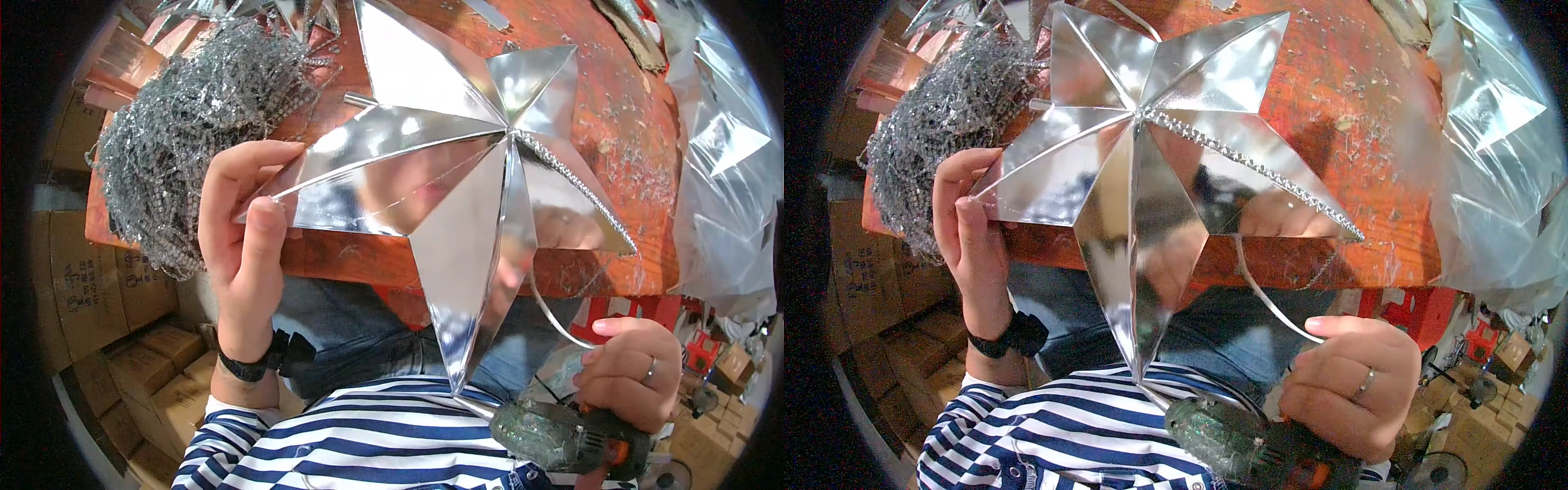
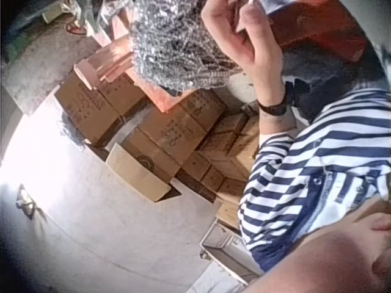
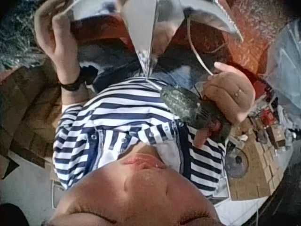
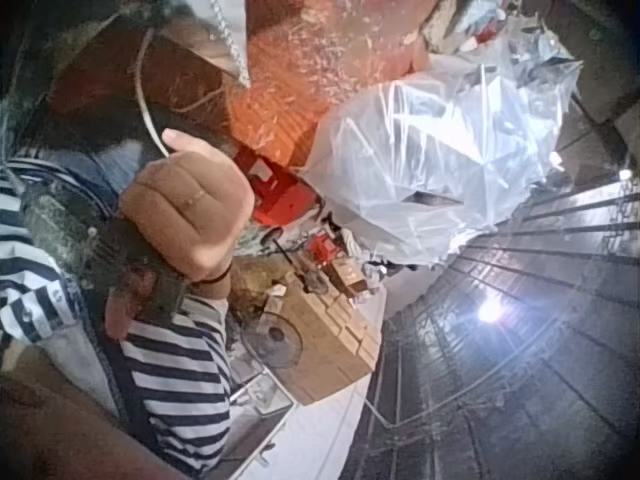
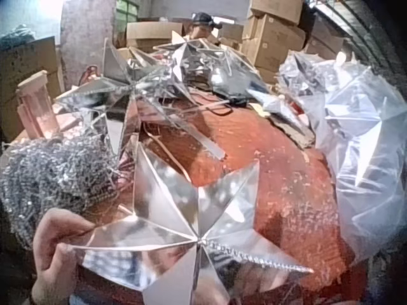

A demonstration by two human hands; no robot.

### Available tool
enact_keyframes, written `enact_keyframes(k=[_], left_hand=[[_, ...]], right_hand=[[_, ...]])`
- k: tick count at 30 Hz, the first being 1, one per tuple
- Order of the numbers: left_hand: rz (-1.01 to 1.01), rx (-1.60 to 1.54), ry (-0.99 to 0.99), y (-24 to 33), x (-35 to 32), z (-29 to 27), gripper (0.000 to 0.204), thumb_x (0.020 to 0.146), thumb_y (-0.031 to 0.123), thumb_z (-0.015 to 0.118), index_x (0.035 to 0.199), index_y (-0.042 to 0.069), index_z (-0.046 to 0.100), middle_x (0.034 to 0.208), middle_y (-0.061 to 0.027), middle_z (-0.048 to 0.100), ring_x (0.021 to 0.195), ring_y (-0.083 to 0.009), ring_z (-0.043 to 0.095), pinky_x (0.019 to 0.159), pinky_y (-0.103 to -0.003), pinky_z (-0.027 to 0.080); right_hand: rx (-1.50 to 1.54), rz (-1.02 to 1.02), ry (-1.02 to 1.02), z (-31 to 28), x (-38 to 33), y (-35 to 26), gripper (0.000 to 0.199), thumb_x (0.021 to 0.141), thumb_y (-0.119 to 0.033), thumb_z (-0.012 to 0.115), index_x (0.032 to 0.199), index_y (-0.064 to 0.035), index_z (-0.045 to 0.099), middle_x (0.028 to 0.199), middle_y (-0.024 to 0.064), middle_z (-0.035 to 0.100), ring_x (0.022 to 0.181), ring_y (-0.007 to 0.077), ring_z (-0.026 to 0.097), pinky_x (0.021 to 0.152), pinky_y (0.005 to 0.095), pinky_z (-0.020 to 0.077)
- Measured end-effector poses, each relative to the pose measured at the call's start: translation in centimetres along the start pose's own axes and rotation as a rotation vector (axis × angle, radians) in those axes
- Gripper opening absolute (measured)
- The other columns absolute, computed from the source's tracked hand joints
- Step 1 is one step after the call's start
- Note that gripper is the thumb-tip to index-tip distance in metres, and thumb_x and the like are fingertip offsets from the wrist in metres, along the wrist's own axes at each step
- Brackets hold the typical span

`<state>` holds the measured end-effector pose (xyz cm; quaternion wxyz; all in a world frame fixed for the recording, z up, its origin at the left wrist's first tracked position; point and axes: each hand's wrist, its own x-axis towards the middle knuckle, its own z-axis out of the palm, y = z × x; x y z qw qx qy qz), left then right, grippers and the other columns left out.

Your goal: The person uses a hot glue gun to attach a silver beaded chain to the edges of a large, metallic star-shaped decoration. They hold the star in one hand and apply glue and beads along the points, working on one star at a time in a workshop setting.

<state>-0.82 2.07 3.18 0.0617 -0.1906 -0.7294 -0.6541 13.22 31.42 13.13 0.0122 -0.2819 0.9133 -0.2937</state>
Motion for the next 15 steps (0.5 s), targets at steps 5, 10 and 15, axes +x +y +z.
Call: enact_keyframes(k=[5, 10, 15], left_hand=[[0.012, 0.020, 0.004, 0.1, 0.1, 0.1, 0.039, 0.094, 0.035, 0.052, 0.115, 0.003, 0.053, 0.091, -0.0014, 0.058, 0.073, -0.0030, 0.046, 0.063, -0.017, 0.037], [-0.044, 0.000, -0.007, 0.4, -0.1, 0.0, 0.035, 0.095, 0.032, 0.052, 0.115, 0.004, 0.054, 0.091, -0.0010, 0.059, 0.076, -0.0034, 0.049, 0.063, -0.017, 0.041], [-0.045, -0.003, -0.005, 0.3, -0.1, 0.1, 0.035, 0.095, 0.031, 0.052, 0.115, 0.004, 0.054, 0.090, -0.0007, 0.059, 0.074, -0.0031, 0.048, 0.063, -0.017, 0.040]], right_hand=[[-0.015, -0.036, 0.093, 0.1, -1.1, 0.3, 0.056, 0.060, -0.065, 0.065, 0.063, -0.0092, 0.062, 0.069, 0.0009, 0.064, 0.070, 0.0189, 0.060, 0.076, 0.0398, 0.0490], [-0.027, 0.055, 0.228, 1.2, -1.9, -0.1, 0.068, 0.060, -0.076, 0.063, 0.066, -0.0082, 0.062, 0.070, 0.0008, 0.064, 0.071, 0.0187, 0.061, 0.073, 0.0381, 0.0480], [0.043, -0.027, 0.234, 1.5, -0.8, 0.7, 0.075, 0.049, -0.082, 0.064, 0.067, -0.0092, 0.062, 0.070, -0.0002, 0.063, 0.066, 0.0181, 0.061, 0.072, 0.0362, 0.0479]])
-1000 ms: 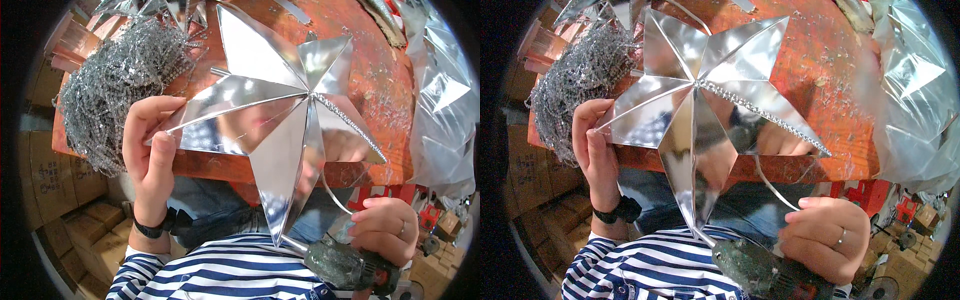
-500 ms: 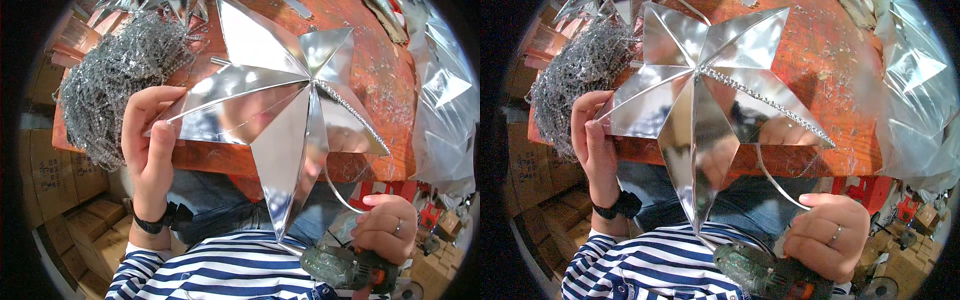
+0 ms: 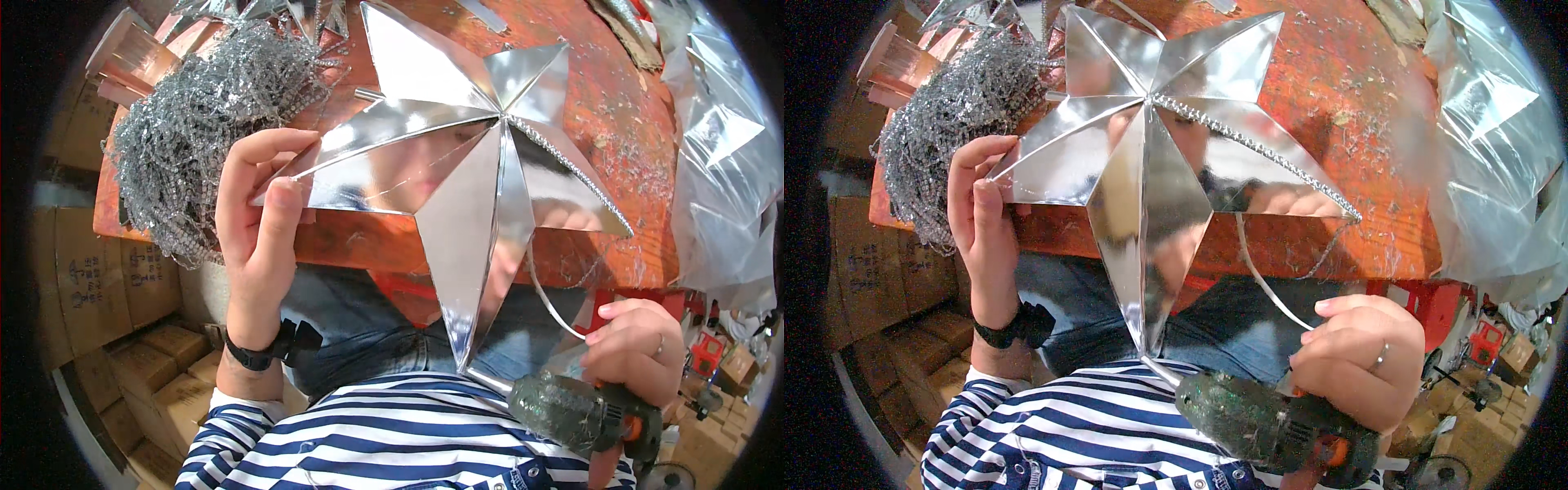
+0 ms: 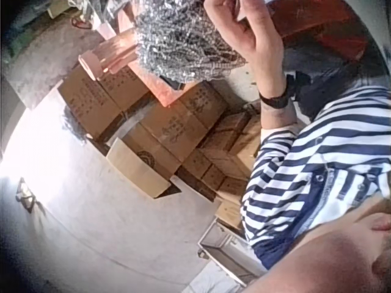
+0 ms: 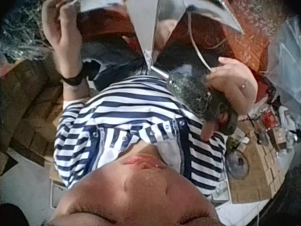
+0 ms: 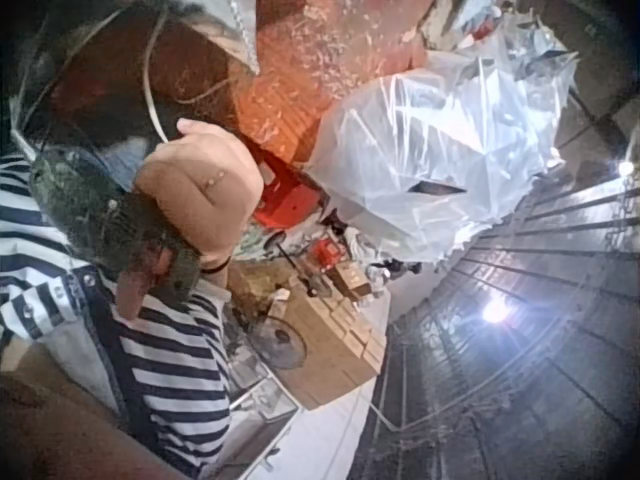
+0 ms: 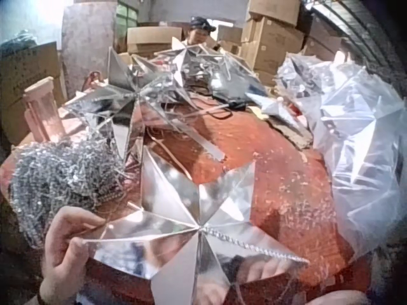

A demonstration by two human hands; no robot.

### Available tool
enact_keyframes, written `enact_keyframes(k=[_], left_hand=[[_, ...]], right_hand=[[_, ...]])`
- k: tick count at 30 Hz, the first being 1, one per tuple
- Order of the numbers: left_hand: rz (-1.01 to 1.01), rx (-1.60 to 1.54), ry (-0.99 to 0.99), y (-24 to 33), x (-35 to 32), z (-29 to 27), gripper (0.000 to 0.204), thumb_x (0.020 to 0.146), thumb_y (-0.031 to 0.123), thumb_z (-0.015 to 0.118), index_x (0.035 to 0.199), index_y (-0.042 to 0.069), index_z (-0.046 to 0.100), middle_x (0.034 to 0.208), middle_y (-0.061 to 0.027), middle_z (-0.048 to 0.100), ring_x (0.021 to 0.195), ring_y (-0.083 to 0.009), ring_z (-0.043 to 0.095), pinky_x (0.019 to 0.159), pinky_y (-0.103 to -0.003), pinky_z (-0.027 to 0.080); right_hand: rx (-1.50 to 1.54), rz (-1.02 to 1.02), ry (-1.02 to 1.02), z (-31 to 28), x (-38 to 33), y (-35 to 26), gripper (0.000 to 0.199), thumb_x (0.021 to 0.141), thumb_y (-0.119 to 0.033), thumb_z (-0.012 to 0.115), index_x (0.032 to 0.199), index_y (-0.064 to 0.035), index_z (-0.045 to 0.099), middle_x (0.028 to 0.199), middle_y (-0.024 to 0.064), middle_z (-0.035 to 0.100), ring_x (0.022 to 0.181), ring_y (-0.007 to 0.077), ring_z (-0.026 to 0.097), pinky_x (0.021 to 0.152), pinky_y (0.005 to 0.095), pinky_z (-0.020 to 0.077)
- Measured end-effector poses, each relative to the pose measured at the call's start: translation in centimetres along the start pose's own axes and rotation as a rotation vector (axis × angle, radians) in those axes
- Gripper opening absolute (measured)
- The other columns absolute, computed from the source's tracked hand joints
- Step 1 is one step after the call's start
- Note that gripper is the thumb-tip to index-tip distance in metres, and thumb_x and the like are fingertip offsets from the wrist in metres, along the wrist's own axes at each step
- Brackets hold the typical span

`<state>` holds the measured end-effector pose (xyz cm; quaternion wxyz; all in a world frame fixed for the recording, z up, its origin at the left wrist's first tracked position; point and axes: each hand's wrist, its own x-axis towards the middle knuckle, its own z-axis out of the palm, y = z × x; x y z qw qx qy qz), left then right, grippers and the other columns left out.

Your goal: The person uses a hot glue gun to attach a silver beaded chain to the edges of a large, metallic star-shaped decoration. They hold the star in one hand and apply glue and beads along the points, working on one star at a time in a workshop setting.

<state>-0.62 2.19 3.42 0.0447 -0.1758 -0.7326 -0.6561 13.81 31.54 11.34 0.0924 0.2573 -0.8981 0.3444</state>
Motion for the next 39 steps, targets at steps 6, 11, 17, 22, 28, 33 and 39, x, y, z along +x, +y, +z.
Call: enact_keyframes(k=[6, 11, 17, 22, 28, 33, 39], left_hand=[[0.036, -0.009, -0.015, -0.1, 0.0, -0.2, 0.036, 0.095, 0.033, 0.052, 0.115, 0.003, 0.053, 0.088, -0.0003, 0.058, 0.071, -0.0029, 0.047, 0.061, -0.017, 0.039], [0.041, -0.004, 0.000, -0.3, -0.1, -0.1, 0.037, 0.095, 0.034, 0.052, 0.115, 0.002, 0.053, 0.088, -0.0004, 0.058, 0.071, -0.0030, 0.047, 0.061, -0.017, 0.039], [0.050, -0.033, -0.007, -0.3, 0.0, 0.2, 0.035, 0.095, 0.030, 0.053, 0.115, 0.001, 0.053, 0.091, -0.0015, 0.058, 0.074, -0.0034, 0.048, 0.063, -0.017, 0.039], [0.187, 0.089, 0.075, -0.5, -0.5, -0.1, 0.023, 0.091, 0.008, 0.055, 0.113, 0.001, 0.053, 0.101, -0.0042, 0.050, 0.084, -0.0092, 0.050, 0.075, -0.023, 0.042], [0.404, 0.411, -0.087, 2.0, -1.8, -0.4, 0.032, 0.073, 0.019, 0.077, 0.096, 0.005, 0.060, 0.076, -0.0058, 0.060, 0.065, -0.0202, 0.058, 0.058, -0.030, 0.047], [0.622, 0.486, -0.546, 3.8, -4.2, -1.7, 0.041, 0.073, 0.038, 0.074, 0.101, 0.008, 0.066, 0.070, 0.0001, 0.057, 0.057, -0.0149, 0.056, 0.048, -0.027, 0.043], [0.385, 0.655, -0.328, -3.2, -11.0, -8.3, 0.040, 0.078, 0.038, 0.070, 0.056, 0.011, 0.049, 0.055, -0.0028, 0.047, 0.046, -0.0207, 0.047, 0.041, -0.034, 0.036]], right_hand=[[0.035, -0.003, -0.145, -0.9, 0.8, 0.5, 0.079, 0.042, -0.084, 0.065, 0.068, -0.0101, 0.061, 0.069, -0.0013, 0.062, 0.061, 0.0168, 0.059, 0.069, 0.0348, 0.0480], [0.050, 0.004, -0.120, -0.6, 0.2, 0.8, 0.078, 0.043, -0.083, 0.067, 0.069, -0.0105, 0.061, 0.068, -0.0029, 0.061, 0.060, 0.0154, 0.058, 0.069, 0.0343, 0.0475], [0.035, -0.068, -0.175, -1.5, 0.0, 0.9, 0.082, 0.047, -0.084, 0.065, 0.076, -0.0069, 0.063, 0.075, 0.0023, 0.063, 0.066, 0.0197, 0.060, 0.071, 0.0349, 0.0471], [0.171, 0.020, 0.168, -2.4, -3.9, 2.5, 0.091, 0.058, -0.081, 0.058, 0.093, 0.0020, 0.060, 0.093, 0.0123, 0.062, 0.080, 0.0269, 0.060, 0.073, 0.0375, 0.0477], [-0.091, 0.809, 0.734, -0.5, -5.2, 4.9, 0.057, 0.089, -0.035, 0.063, 0.121, 0.0092, 0.049, 0.117, 0.0158, 0.057, 0.110, 0.0211, 0.052, 0.100, 0.0343, 0.0355], [-0.494, 0.626, 0.445, -1.6, -4.8, 8.9, 0.046, 0.081, -0.002, 0.059, 0.125, 0.0025, 0.048, 0.124, 0.0143, 0.051, 0.114, 0.0252, 0.049, 0.101, 0.0331, 0.0341], [-0.495, 0.696, 0.166, -1.1, -3.7, 7.6, 0.044, 0.080, 0.000, 0.055, 0.124, -0.0011, 0.051, 0.128, 0.0155, 0.048, 0.122, 0.0301, 0.045, 0.104, 0.0377, 0.0316]])
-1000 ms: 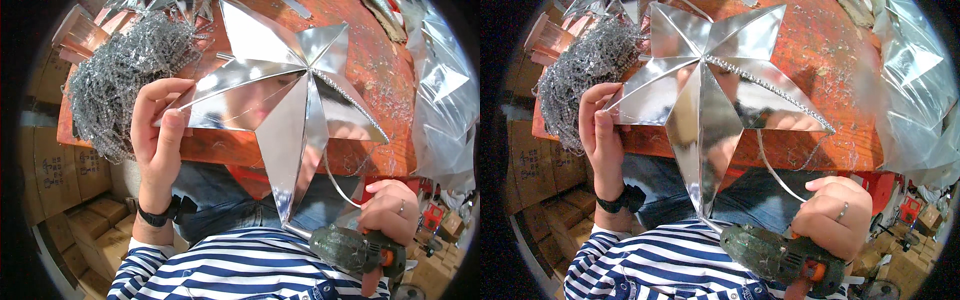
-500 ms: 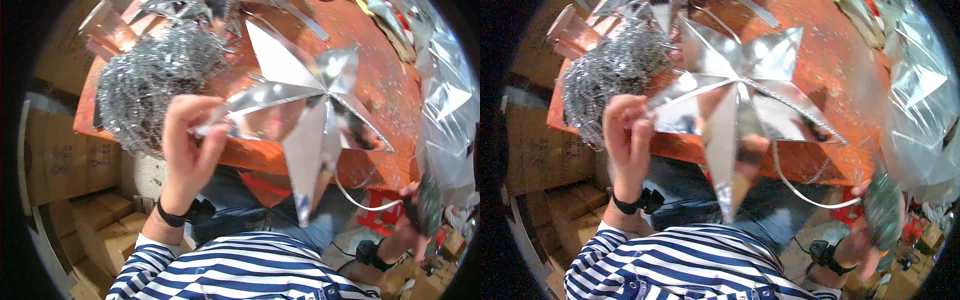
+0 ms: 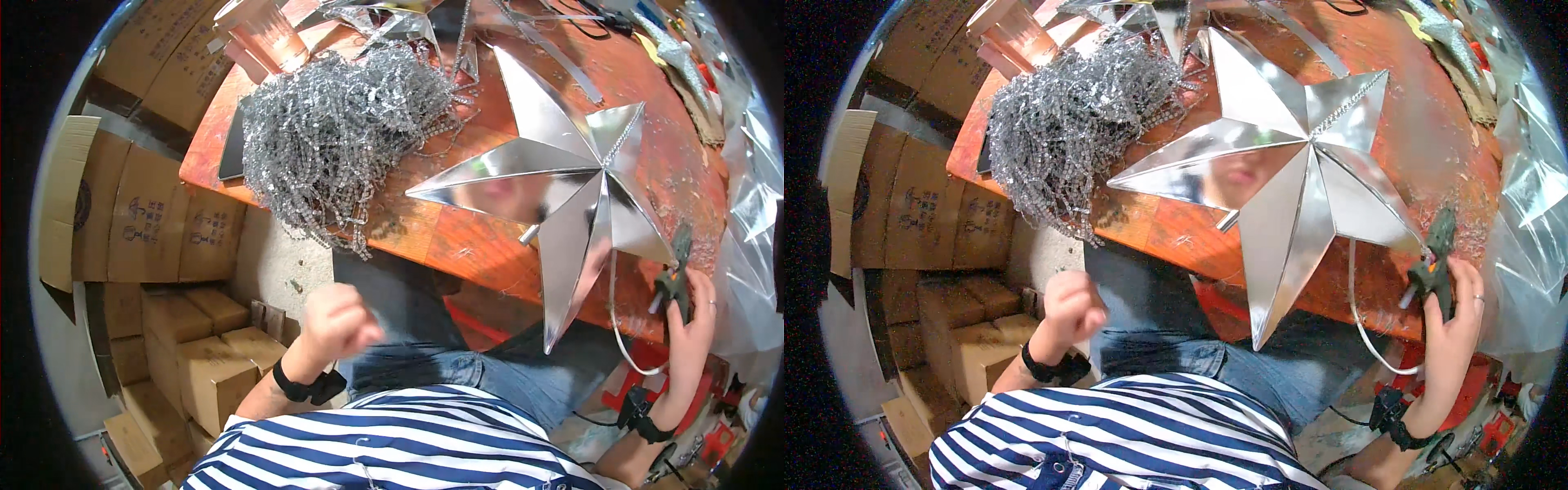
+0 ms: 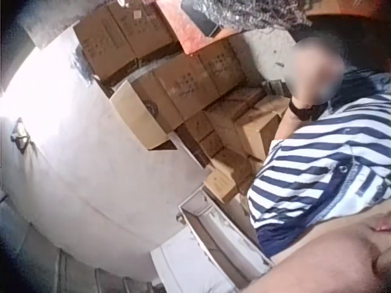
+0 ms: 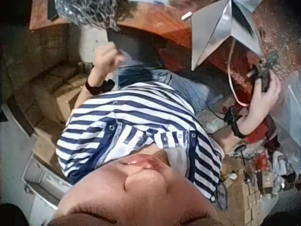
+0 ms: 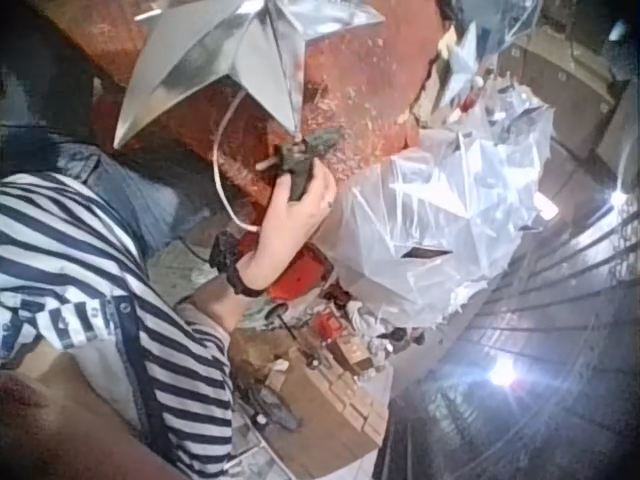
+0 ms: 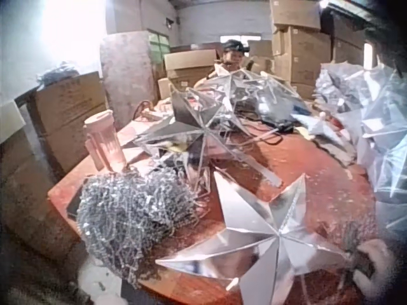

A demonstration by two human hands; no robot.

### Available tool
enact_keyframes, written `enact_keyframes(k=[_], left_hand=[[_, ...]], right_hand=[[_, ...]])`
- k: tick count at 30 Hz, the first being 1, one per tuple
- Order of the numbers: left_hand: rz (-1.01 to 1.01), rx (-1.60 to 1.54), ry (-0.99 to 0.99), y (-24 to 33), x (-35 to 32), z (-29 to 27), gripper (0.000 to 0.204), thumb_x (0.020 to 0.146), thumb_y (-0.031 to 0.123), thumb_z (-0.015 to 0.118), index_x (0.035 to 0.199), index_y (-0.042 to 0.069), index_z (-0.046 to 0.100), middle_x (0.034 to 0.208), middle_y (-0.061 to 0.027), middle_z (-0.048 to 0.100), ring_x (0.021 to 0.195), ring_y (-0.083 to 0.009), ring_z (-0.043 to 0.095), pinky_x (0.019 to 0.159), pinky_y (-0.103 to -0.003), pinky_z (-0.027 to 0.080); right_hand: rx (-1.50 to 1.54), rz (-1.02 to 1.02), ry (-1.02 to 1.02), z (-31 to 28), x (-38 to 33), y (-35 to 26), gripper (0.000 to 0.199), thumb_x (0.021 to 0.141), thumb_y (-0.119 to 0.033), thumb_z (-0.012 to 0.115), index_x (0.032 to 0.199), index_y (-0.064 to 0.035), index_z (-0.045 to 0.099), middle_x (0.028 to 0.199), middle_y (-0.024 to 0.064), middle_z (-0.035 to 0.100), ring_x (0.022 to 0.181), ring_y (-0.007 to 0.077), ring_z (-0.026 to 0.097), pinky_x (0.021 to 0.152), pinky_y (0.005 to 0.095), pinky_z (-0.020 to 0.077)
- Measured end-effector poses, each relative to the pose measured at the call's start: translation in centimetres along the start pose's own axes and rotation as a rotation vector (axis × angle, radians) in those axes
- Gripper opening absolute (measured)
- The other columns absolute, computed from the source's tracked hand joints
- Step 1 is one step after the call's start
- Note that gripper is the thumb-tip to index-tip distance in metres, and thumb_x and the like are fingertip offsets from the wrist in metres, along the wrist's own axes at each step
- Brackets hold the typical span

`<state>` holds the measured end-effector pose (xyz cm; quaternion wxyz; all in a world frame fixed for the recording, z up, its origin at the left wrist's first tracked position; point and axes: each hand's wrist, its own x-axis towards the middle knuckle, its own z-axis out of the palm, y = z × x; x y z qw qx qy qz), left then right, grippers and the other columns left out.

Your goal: The person uses a hot glue gun to attach a silver beaded chain to the edges of a large, metallic star-shaped decoration. They hold the star in one hand and apply glue and beads along the points, working on one star at a time in a workshop setting.

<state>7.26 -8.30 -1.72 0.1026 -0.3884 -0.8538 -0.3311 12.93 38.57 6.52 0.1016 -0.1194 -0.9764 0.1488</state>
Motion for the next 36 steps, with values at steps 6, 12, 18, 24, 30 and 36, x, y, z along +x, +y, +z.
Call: enact_keyframes(k=[6, 12, 18, 24, 30, 36], left_hand=[[-0.961, -0.286, 0.383, -2.0, -2.0, 2.1, 0.017, 0.084, 0.015, 0.066, 0.088, 0.002, 0.056, 0.076, -0.0026, 0.050, 0.066, -0.0140, 0.050, 0.060, -0.026, 0.042], [-0.770, -0.509, 0.006, 0.2, -1.8, 2.5, 0.012, 0.090, 0.013, 0.058, 0.089, 0.004, 0.066, 0.080, -0.0040, 0.058, 0.078, -0.0200, 0.057, 0.072, -0.028, 0.046], [-0.441, -0.655, -0.576, 5.0, 2.0, 1.2, 0.017, 0.088, 0.020, 0.063, 0.087, 0.004, 0.066, 0.078, -0.0119, 0.062, 0.073, -0.0283, 0.062, 0.065, -0.035, 0.049], [-0.051, -0.694, -0.730, 9.0, 7.6, 0.0, 0.024, 0.091, 0.028, 0.056, 0.084, 0.005, 0.058, 0.072, -0.0135, 0.059, 0.068, -0.0347, 0.059, 0.058, -0.042, 0.048], [0.221, -0.731, -0.796, 11.2, 11.3, 0.7, 0.020, 0.090, 0.024, 0.056, 0.091, 0.004, 0.057, 0.074, -0.0148, 0.060, 0.063, -0.0347, 0.060, 0.056, -0.044, 0.048], [0.081, -0.578, -0.699, 11.4, 15.0, -2.2, 0.013, 0.084, 0.015, 0.067, 0.089, 0.006, 0.060, 0.069, -0.0077, 0.059, 0.058, -0.0259, 0.060, 0.049, -0.035, 0.046]], right_hand=[[0.019, -0.031, 0.124, -0.5, -1.0, -1.9, 0.030, 0.089, -0.006, 0.054, 0.118, 0.0007, 0.056, 0.123, 0.0147, 0.054, 0.116, 0.0281, 0.050, 0.102, 0.0367, 0.0345], [0.167, -0.161, 0.516, -2.4, -4.5, -2.7, 0.023, 0.094, -0.008, 0.048, 0.106, 0.0064, 0.061, 0.104, 0.0176, 0.062, 0.098, 0.0289, 0.059, 0.088, 0.0378, 0.0441], [0.094, -0.835, 0.266, -3.7, -6.7, -6.6, 0.028, 0.091, -0.026, 0.052, 0.093, 0.0007, 0.061, 0.089, 0.0149, 0.062, 0.075, 0.0269, 0.059, 0.065, 0.0382, 0.0451], [0.674, -1.072, -0.229, -0.6, -3.1, -13.8, 0.028, 0.074, -0.025, 0.076, 0.093, -0.0075, 0.064, 0.099, 0.0110, 0.063, 0.089, 0.0239, 0.065, 0.069, 0.0307, 0.0574], [1.035, -0.738, -0.836, 0.6, -2.9, -14.1, 0.082, 0.076, -0.028, 0.076, 0.137, 0.0028, 0.030, 0.134, 0.0245, 0.041, 0.121, 0.0323, 0.049, 0.097, 0.0386, 0.0440], [1.194, -0.122, -1.380, -1.2, -3.3, -11.6, 0.087, 0.084, -0.024, 0.071, 0.146, -0.0050, 0.014, 0.096, 0.0161, 0.064, 0.081, 0.0190, 0.063, 0.071, 0.0274, 0.0472]])
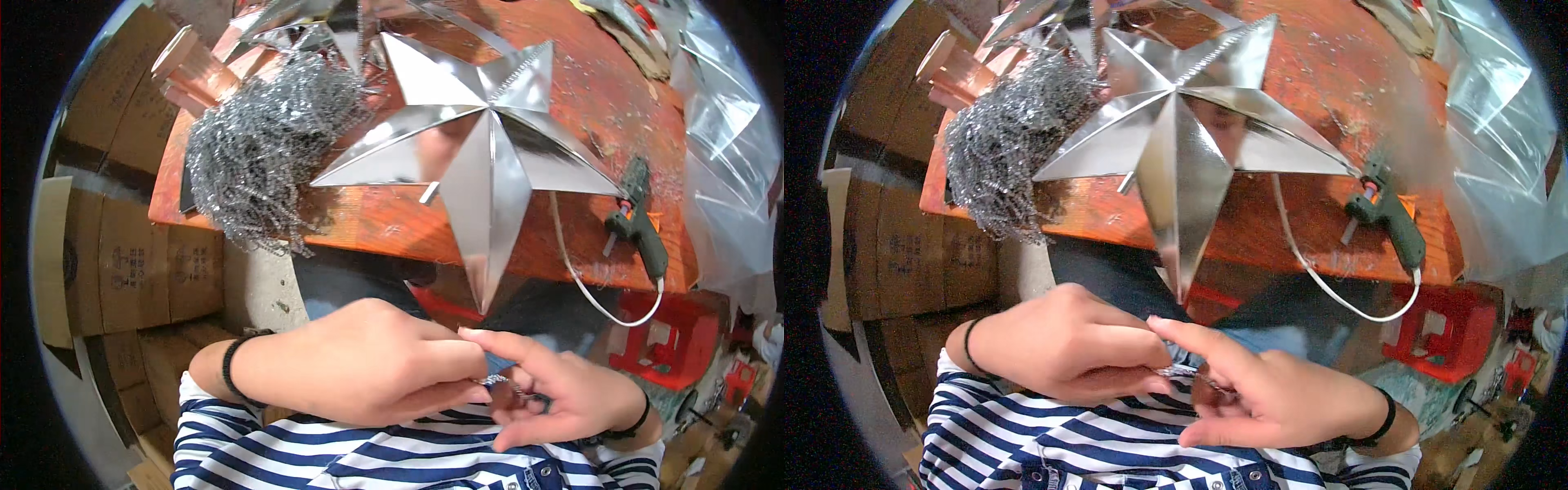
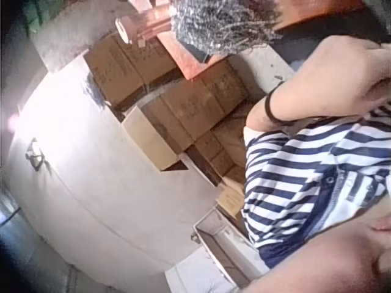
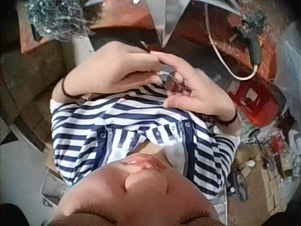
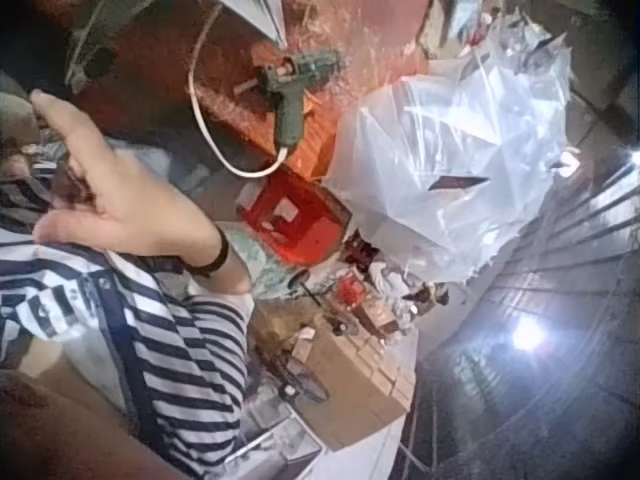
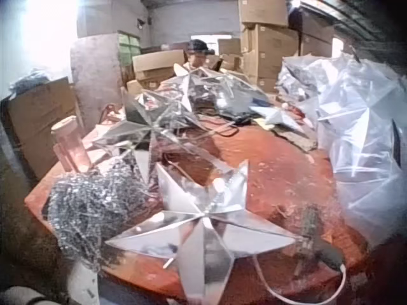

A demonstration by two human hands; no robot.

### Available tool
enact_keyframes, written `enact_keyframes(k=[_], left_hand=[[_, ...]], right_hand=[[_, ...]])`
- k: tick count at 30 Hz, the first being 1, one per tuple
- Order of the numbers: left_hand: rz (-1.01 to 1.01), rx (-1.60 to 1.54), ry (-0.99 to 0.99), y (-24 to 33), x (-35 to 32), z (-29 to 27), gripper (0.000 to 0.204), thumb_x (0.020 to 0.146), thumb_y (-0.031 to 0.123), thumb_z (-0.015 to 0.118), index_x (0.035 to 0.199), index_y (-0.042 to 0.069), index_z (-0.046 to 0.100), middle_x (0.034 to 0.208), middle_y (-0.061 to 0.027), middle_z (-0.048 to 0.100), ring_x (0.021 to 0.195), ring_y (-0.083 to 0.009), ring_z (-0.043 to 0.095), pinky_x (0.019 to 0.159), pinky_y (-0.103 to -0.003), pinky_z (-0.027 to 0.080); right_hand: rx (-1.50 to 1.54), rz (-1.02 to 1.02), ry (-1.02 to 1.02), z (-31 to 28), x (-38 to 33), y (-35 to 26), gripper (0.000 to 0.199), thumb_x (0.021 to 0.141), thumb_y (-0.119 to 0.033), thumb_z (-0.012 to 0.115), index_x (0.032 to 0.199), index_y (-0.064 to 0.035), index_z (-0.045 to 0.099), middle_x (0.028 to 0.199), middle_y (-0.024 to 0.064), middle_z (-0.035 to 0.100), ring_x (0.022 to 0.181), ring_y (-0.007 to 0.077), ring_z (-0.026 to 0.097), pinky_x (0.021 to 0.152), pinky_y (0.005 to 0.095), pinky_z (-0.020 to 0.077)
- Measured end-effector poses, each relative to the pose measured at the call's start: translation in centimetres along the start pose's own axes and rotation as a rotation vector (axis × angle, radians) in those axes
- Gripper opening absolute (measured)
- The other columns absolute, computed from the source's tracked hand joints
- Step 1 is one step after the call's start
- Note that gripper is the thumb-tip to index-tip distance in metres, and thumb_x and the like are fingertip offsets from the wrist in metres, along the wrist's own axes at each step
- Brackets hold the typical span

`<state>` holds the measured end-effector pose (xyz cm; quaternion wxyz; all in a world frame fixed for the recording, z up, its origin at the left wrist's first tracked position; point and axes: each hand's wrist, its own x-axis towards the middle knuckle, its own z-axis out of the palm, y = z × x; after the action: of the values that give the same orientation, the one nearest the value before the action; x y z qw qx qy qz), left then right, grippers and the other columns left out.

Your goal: The person uses a hot glue gun to attach a silver beaded chain to the edges of a large, metallic star-shaped decoration. They hold the star in one hand and apply glue and beads along the points, working on one star at a time in a workshop setting.

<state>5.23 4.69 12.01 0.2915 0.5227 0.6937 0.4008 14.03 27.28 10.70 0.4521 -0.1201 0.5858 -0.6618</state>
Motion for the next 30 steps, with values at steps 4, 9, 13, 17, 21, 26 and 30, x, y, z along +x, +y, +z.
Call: enact_keyframes(k=[4, 9, 13, 17, 21, 26, 30], left_hand=[[-0.079, -0.021, 0.014, 1.2, 0.7, -1.9, 0.011, 0.082, 0.012, 0.069, 0.088, 0.005, 0.064, 0.071, -0.0076, 0.061, 0.059, -0.0243, 0.062, 0.050, -0.034, 0.046], [-0.173, 0.024, 0.060, 1.9, 0.7, -4.0, 0.010, 0.078, 0.009, 0.072, 0.083, 0.003, 0.066, 0.070, -0.0078, 0.063, 0.058, -0.0223, 0.061, 0.051, -0.031, 0.045], [-0.245, 0.048, 0.102, 1.7, 1.2, -5.8, 0.010, 0.075, 0.010, 0.072, 0.077, 0.002, 0.065, 0.068, -0.0073, 0.063, 0.058, -0.0203, 0.059, 0.052, -0.029, 0.043], [-0.271, 0.045, 0.184, 1.4, 1.4, -6.9, 0.008, 0.078, 0.005, 0.071, 0.080, 0.001, 0.064, 0.071, -0.0049, 0.060, 0.061, -0.0138, 0.054, 0.053, -0.026, 0.040], [-0.323, -0.032, 0.222, 1.5, 2.0, -7.5, 0.011, 0.083, 0.008, 0.067, 0.081, -0.002, 0.063, 0.075, -0.0048, 0.061, 0.066, -0.0111, 0.054, 0.057, -0.024, 0.041], [-0.375, -0.208, 0.305, 0.5, 2.9, -7.5, 0.013, 0.087, 0.009, 0.064, 0.085, -0.004, 0.063, 0.082, -0.0065, 0.060, 0.073, -0.0094, 0.053, 0.063, -0.023, 0.040], [-0.428, -0.184, 0.288, 1.3, 4.4, -8.3, 0.010, 0.088, 0.005, 0.060, 0.089, -0.004, 0.064, 0.080, -0.0038, 0.059, 0.073, -0.0070, 0.051, 0.064, -0.022, 0.040]], right_hand=[[-0.169, -0.227, 0.334, -0.4, -1.2, 0.1, 0.033, 0.084, -0.017, 0.070, 0.111, -0.0031, 0.055, 0.075, 0.0084, 0.064, 0.060, 0.0138, 0.062, 0.055, 0.0252, 0.0449], [-0.352, -0.377, 0.604, -0.7, -2.4, 0.0, 0.010, 0.082, -0.010, 0.069, 0.086, -0.0024, 0.065, 0.076, 0.0085, 0.065, 0.060, 0.0216, 0.063, 0.054, 0.0280, 0.0474], [-0.420, -0.307, 0.772, -1.6, -4.1, -1.2, 0.005, 0.080, -0.005, 0.068, 0.080, -0.0013, 0.065, 0.070, 0.0081, 0.064, 0.055, 0.0164, 0.061, 0.051, 0.0250, 0.0451], [-0.284, -0.361, 0.909, -2.1, -5.2, -0.6, 0.006, 0.082, -0.005, 0.066, 0.080, 0.0004, 0.063, 0.070, 0.0065, 0.065, 0.056, 0.0097, 0.059, 0.052, 0.0218, 0.0443], [-0.135, -0.379, 0.931, -2.9, -5.7, -0.2, 0.009, 0.085, -0.005, 0.063, 0.079, 0.0013, 0.062, 0.070, 0.0048, 0.064, 0.056, 0.0069, 0.055, 0.051, 0.0200, 0.0420], [-0.051, -0.338, 0.997, -3.4, -5.6, -0.3, 0.009, 0.086, -0.004, 0.059, 0.080, 0.0016, 0.061, 0.073, 0.0043, 0.062, 0.060, 0.0069, 0.053, 0.055, 0.0204, 0.0401], [-0.055, -0.382, 1.074, -4.4, -5.6, -0.5, 0.009, 0.087, -0.004, 0.057, 0.081, 0.0016, 0.060, 0.076, 0.0038, 0.059, 0.067, 0.0067, 0.051, 0.060, 0.0201, 0.0386]])
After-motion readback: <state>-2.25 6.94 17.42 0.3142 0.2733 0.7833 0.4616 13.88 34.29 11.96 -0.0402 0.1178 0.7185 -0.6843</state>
